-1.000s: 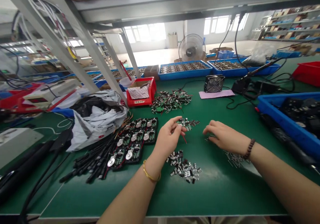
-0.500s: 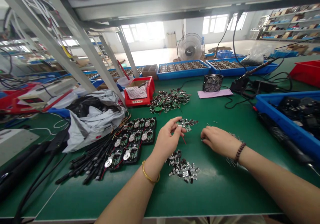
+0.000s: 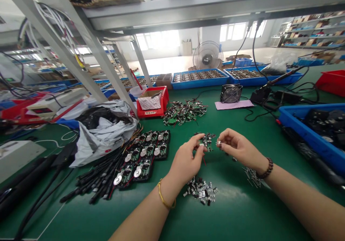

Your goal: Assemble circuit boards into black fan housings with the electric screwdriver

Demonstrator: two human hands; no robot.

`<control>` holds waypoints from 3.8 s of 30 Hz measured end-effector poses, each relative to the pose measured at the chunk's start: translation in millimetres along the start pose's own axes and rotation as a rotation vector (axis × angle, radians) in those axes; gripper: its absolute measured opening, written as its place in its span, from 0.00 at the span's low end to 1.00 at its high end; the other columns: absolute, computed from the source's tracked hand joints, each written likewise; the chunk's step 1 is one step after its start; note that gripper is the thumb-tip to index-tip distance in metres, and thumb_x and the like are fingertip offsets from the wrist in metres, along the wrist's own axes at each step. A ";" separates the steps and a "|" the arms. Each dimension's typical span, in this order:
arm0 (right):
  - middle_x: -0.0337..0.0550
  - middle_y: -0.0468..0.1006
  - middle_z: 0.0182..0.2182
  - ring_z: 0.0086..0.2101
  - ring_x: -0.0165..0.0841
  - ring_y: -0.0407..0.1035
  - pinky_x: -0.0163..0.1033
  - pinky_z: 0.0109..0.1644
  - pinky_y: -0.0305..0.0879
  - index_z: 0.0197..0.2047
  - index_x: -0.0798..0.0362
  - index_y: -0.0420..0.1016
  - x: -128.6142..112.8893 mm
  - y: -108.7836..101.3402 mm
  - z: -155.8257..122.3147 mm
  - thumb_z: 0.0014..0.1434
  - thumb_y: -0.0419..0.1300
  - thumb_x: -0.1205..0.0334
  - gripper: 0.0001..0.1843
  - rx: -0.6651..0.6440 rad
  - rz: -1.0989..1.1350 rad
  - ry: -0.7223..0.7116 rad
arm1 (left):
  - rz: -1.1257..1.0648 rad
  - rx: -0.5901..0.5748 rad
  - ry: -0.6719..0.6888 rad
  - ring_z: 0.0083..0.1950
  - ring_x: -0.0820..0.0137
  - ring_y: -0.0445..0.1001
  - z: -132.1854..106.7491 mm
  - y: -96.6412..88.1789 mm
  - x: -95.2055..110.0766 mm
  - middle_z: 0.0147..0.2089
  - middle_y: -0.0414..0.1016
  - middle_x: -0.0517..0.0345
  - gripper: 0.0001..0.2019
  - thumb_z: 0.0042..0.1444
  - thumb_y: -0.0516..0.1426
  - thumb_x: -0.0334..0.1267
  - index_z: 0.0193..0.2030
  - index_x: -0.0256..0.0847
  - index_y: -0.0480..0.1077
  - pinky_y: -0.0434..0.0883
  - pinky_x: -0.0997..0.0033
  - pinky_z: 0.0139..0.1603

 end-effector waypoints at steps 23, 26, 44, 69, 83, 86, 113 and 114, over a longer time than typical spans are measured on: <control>0.39 0.76 0.27 0.25 0.29 0.66 0.33 0.29 0.63 0.34 0.52 0.69 5.6 9.6 2.9 0.52 0.75 0.35 0.30 -0.101 0.309 0.183 | -0.029 -0.074 0.022 0.38 0.66 0.77 -1.6 6.4 3.8 0.38 0.82 0.56 0.21 0.65 0.53 0.35 0.63 0.39 0.72 0.71 0.68 0.43; 0.38 0.75 0.26 0.25 0.28 0.66 0.33 0.29 0.62 0.33 0.53 0.69 7.7 11.0 3.6 0.51 0.75 0.35 0.31 -0.117 0.321 0.209 | -0.033 -0.084 0.015 0.37 0.66 0.76 -2.1 8.0 3.0 0.37 0.81 0.56 0.21 0.65 0.53 0.35 0.63 0.39 0.73 0.71 0.67 0.43; 0.36 0.72 0.25 0.26 0.28 0.62 0.33 0.30 0.58 0.34 0.53 0.68 14.2 10.0 3.9 0.50 0.75 0.35 0.32 -0.146 0.328 0.263 | -0.152 -0.120 -0.044 0.35 0.69 0.75 -0.9 11.8 -2.3 0.35 0.80 0.57 0.21 0.64 0.54 0.35 0.62 0.37 0.73 0.71 0.70 0.42; 0.54 0.68 0.48 0.48 0.50 0.63 0.61 0.59 0.63 0.69 0.51 0.70 23.2 52.1 8.0 0.68 0.61 0.62 0.27 -0.195 -0.849 -0.151 | -0.374 0.322 -0.152 0.31 0.72 0.74 20.3 -34.4 -25.8 0.31 0.78 0.57 0.20 0.62 0.57 0.37 0.59 0.31 0.73 0.73 0.73 0.37; 0.55 0.75 0.43 0.44 0.45 0.69 0.50 0.54 0.67 0.45 0.60 0.77 18.7 73.1 24.3 0.69 0.56 0.75 0.09 -0.412 -1.028 -0.204 | -0.315 0.249 -0.077 0.32 0.72 0.74 16.0 -23.4 -22.8 0.33 0.79 0.55 0.20 0.65 0.54 0.33 0.62 0.31 0.71 0.72 0.73 0.39; 0.52 0.75 0.41 0.43 0.44 0.70 0.48 0.50 0.68 0.45 0.58 0.76 17.3 66.4 16.8 0.67 0.60 0.73 0.06 -0.406 -0.969 -0.130 | -0.318 0.253 -0.094 0.32 0.72 0.74 15.9 -23.8 -23.3 0.33 0.79 0.56 0.20 0.65 0.54 0.33 0.62 0.32 0.71 0.72 0.73 0.39; 0.42 0.75 0.34 0.32 0.35 0.69 0.39 0.36 0.67 0.43 0.49 0.79 -20.7 15.4 -8.2 0.67 0.61 0.56 0.08 0.144 -0.316 -0.275 | -0.062 0.014 0.005 0.43 0.62 0.83 -1.7 9.9 -3.7 0.40 0.84 0.53 0.19 0.66 0.55 0.36 0.62 0.40 0.72 0.77 0.65 0.48; 0.42 0.73 0.34 0.31 0.35 0.67 0.38 0.35 0.66 0.43 0.49 0.79 -20.5 15.7 -7.6 0.67 0.61 0.56 0.08 0.155 -0.323 -0.287 | -0.069 0.013 0.008 0.43 0.62 0.83 -2.3 10.1 -2.9 0.40 0.84 0.53 0.19 0.66 0.55 0.35 0.62 0.40 0.72 0.77 0.65 0.47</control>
Point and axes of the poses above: each hand's wrist, its own z-axis towards the middle knuckle, its own y-axis out of the palm, x = y × z, the point moved 5 cm from there along z, towards the middle knuckle
